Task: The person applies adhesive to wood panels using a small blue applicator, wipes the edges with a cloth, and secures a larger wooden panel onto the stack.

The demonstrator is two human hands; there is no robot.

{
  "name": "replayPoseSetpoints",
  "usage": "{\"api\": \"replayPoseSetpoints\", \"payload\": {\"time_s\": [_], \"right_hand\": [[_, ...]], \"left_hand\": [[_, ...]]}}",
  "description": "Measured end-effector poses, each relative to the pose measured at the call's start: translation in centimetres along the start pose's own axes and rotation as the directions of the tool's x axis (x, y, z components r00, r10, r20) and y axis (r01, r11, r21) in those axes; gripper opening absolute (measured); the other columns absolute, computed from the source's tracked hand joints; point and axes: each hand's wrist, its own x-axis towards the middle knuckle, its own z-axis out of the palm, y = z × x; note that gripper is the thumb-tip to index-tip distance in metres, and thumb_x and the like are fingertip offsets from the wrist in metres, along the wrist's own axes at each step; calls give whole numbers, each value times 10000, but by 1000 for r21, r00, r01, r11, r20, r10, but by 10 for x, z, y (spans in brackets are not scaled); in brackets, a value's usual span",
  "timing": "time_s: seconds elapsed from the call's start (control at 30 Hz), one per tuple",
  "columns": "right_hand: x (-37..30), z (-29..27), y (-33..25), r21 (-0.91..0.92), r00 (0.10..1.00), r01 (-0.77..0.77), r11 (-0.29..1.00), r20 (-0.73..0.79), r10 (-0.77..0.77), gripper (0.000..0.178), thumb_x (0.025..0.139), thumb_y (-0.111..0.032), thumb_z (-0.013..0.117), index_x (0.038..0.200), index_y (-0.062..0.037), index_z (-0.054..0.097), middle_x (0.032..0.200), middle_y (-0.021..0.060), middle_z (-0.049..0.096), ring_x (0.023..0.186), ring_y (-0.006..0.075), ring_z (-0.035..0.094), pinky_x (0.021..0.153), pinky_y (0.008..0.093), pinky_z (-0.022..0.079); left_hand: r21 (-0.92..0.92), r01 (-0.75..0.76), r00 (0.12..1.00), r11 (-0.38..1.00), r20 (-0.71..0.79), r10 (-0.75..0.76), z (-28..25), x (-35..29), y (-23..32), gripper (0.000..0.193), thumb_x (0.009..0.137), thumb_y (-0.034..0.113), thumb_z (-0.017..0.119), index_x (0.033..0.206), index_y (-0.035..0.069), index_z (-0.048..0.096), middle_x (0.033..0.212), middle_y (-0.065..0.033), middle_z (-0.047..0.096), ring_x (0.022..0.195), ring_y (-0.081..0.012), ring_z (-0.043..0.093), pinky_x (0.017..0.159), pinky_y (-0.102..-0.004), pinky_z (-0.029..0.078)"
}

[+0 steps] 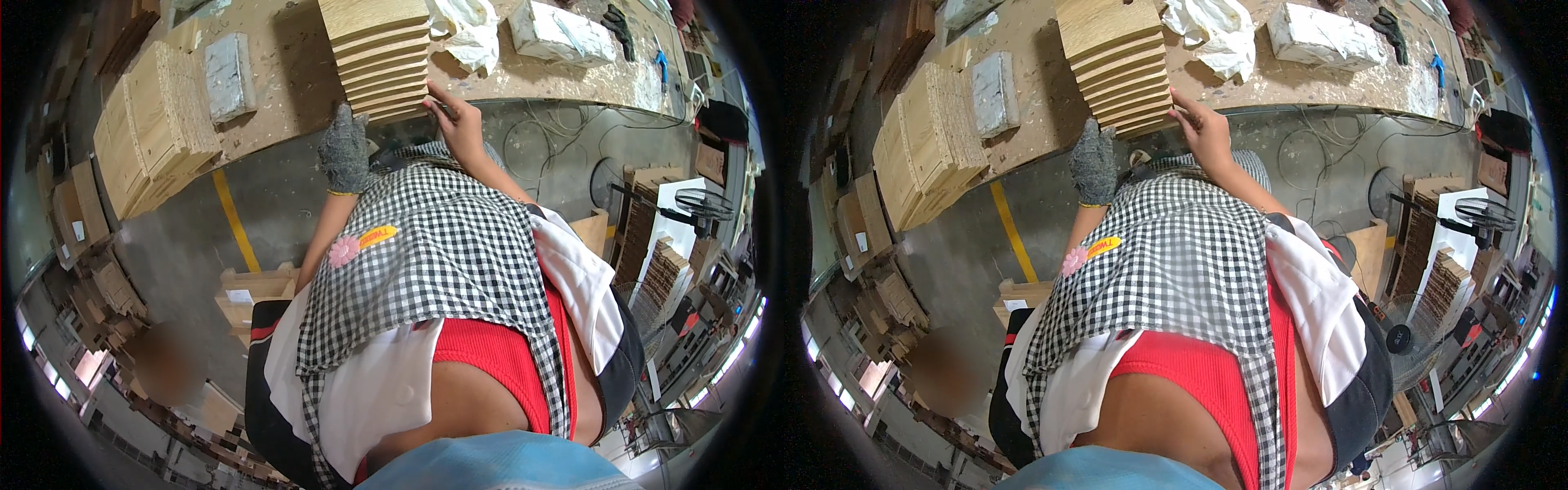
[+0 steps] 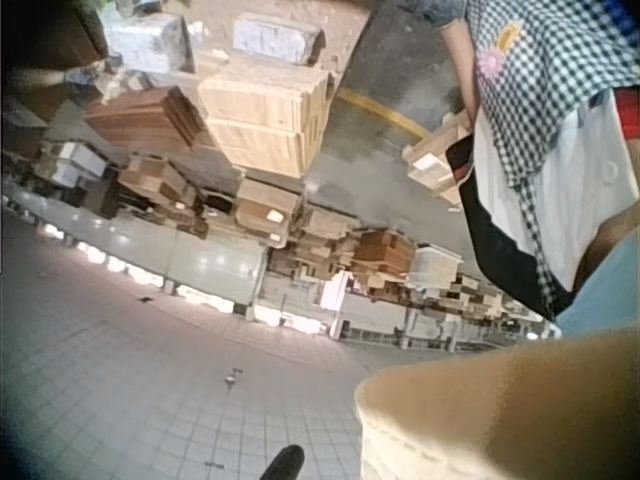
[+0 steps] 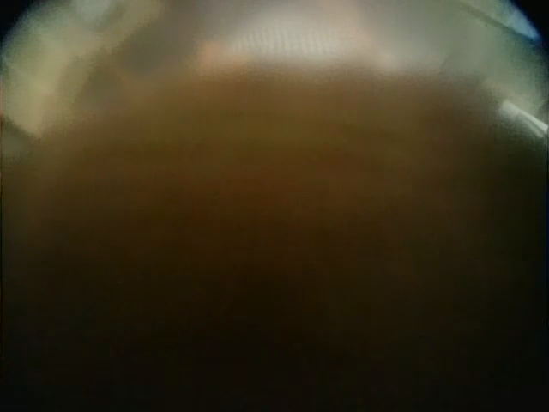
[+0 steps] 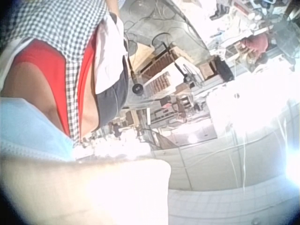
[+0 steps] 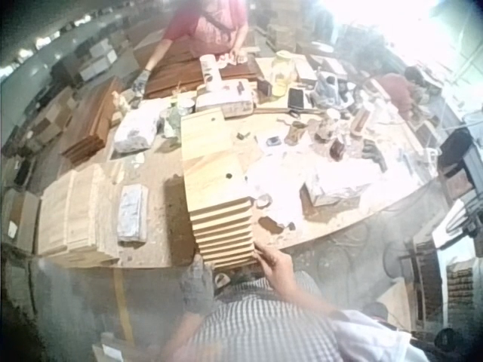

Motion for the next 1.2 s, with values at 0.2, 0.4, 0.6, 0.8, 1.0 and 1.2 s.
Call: {"api": "replayPoseSetpoints", "payload": {"time_s": [0.2,0.4,0.6,0.8,1.0,1.2], "right_hand": [[0,0,1,-29,1000,2,1000,-23,-3,341,914,-89,689,1252,-59,657,1115,155,716,1008,103,671,835,264,526],[3,-2,16,14,1000,-26,1000,11,26,436,869,-1,702,1290,-95,640,1110,137,721,1002,145,696,820,276,549],[-2,1,40,256,988,-35,966,152,-5,482,912,-3,652,1379,-39,540,1304,116,621,1162,186,621,942,298,518],[-2,2,45,191,983,-100,977,168,68,407,918,-11,651,1320,-15,591,1246,111,656,1090,159,642,929,283,512],[4,-2,43,63,974,-155,986,177,142,419,909,-24,667,1322,-31,596,1227,117,670,1068,161,653,917,286,518],[-4,-10,55,210,963,-165,964,247,111,492,913,21,636,1389,-47,534,1352,121,599,1176,163,600,978,300,502]], "left_hand": [[-84,81,997,993,26,-79,0,5,6,324,963,281,603,1119,-2,625,928,-246,678,816,-385,664,697,-449,517],[10,228,958,974,174,-227,-6,6,11,416,967,201,619,1287,-60,571,1193,-243,655,1078,-327,655,927,-384,498],[-378,365,919,851,294,-264,-2,-6,-5,516,982,271,598,1366,-57,487,1358,-253,547,1253,-348,533,1041,-383,410],[-246,335,926,909,266,-270,-5,-3,3,497,985,292,587,1329,-61,522,1306,-255,585,1199,-355,576,1015,-398,433],[-154,383,905,911,261,-336,0,0,1,506,971,303,613,1329,-47,542,1327,-252,574,1217,-335,576,1020,-384,438],[-317,458,873,830,333,-355,-3,-5,8,536,965,277,623,1379,-37,491,1334,-226,582,1215,-302,574,1006,-373,439]]}}
